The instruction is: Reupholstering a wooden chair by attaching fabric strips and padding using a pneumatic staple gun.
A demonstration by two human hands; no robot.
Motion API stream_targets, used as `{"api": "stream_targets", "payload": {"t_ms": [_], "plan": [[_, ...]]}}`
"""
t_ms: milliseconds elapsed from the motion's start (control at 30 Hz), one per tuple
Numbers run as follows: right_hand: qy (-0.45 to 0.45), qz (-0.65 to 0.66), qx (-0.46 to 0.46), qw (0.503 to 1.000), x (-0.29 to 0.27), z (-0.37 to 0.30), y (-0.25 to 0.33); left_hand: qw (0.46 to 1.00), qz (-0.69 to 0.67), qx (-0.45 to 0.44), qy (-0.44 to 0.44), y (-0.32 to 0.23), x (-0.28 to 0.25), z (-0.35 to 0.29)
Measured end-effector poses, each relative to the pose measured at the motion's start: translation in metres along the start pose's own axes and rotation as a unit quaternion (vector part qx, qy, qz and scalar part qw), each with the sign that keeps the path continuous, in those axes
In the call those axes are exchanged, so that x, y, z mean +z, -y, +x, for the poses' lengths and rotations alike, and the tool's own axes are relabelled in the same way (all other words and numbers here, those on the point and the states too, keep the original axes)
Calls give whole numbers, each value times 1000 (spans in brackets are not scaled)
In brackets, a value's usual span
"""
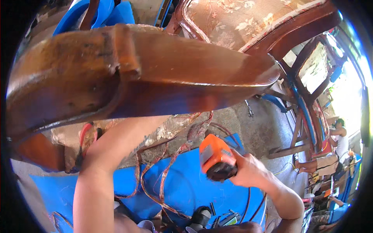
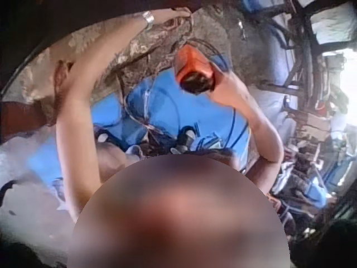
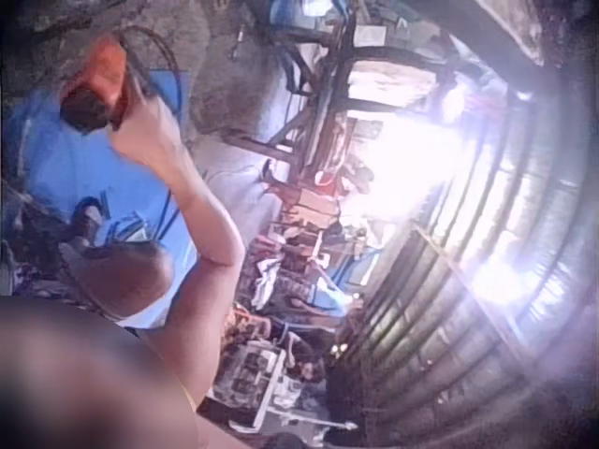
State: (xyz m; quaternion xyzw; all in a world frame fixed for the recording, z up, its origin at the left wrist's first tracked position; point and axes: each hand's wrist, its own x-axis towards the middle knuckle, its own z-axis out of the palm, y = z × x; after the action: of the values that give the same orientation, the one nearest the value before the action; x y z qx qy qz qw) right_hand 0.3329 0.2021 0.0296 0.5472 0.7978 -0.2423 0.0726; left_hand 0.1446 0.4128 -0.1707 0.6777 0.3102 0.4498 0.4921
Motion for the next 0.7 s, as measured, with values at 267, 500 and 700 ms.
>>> {"api": "stream_targets", "payload": {"t_ms": [267, 500, 700], "plan": [[-119, -518, -190, 825, -29, 30, 9, 999, 19, 19, -28, -2, 0, -14], [-135, -550, -194, 801, -37, 46, 20, 998, 42, 34, -37, -9, -7, -28], [-122, -544, -171, 813, -37, 54, 23, 995, 65, 51, -48, -20, -20, -37]]}}
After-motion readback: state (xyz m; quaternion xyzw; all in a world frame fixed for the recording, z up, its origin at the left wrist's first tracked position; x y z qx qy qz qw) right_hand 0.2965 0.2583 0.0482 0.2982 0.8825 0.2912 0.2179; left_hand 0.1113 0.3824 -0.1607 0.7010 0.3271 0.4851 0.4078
